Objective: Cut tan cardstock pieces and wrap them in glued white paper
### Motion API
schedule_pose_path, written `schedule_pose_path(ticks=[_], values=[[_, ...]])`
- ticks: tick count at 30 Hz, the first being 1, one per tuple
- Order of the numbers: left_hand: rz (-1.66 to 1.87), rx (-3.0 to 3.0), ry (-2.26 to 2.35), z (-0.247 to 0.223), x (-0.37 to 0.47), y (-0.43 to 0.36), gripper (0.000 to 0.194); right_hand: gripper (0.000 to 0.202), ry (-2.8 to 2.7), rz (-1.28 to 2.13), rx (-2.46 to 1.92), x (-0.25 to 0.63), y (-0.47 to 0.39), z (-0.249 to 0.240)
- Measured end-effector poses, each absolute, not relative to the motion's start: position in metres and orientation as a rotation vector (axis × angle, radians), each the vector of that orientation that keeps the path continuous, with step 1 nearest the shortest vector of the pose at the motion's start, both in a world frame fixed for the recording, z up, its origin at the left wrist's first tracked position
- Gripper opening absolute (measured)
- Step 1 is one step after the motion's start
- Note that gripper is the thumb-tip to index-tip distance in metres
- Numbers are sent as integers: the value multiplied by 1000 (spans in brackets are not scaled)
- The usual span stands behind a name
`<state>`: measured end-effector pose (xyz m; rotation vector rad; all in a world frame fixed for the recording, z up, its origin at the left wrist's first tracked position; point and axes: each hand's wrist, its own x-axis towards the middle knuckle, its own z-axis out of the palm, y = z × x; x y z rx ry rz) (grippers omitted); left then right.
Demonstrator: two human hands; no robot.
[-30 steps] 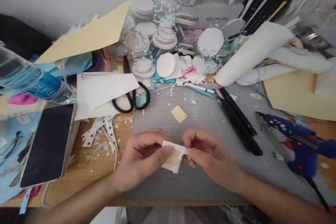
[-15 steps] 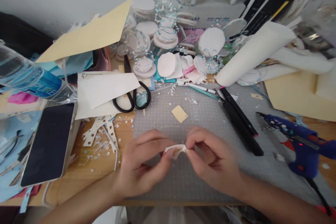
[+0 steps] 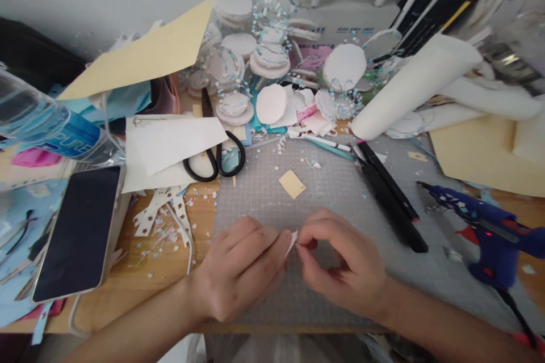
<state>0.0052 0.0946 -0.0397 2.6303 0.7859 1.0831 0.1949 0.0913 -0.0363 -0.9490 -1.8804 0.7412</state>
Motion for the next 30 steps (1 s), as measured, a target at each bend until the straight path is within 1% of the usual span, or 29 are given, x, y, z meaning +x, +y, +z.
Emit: schedule_pose_path(ticks=[4, 6, 8, 10, 12, 14, 17, 20, 25, 30], values=[[1098, 2530, 807, -39, 6, 94, 28, 20, -1919, 680, -883, 195, 88, -32], [1104, 2390, 833, -36, 7, 95, 31, 23, -1864, 654, -857, 195, 88, -29], [1131, 2208, 851, -31, 9, 96, 29, 25, -1756, 654, -855, 196, 88, -28], [1154, 1997, 876, -27, 11, 98, 23, 22, -1646, 720, -902, 197, 89, -29], [1149, 1803, 910, -25, 13, 100, 17, 18, -1583, 854, -969, 197, 90, -32], [1121, 1684, 924, -24, 13, 101, 15, 14, -1554, 1009, -1015, 197, 91, -35], [1072, 1639, 863, -24, 14, 102, 17, 12, -1499, 1174, -1022, 196, 91, -37], [1060, 1638, 808, -25, 13, 101, 19, 11, -1463, 1251, -1008, 195, 91, -37], [1063, 1681, 794, -25, 13, 100, 22, 9, -1474, 1235, -990, 196, 91, -35], [1083, 1753, 778, -26, 13, 99, 24, 12, -1463, 1258, -951, 197, 90, -38]])
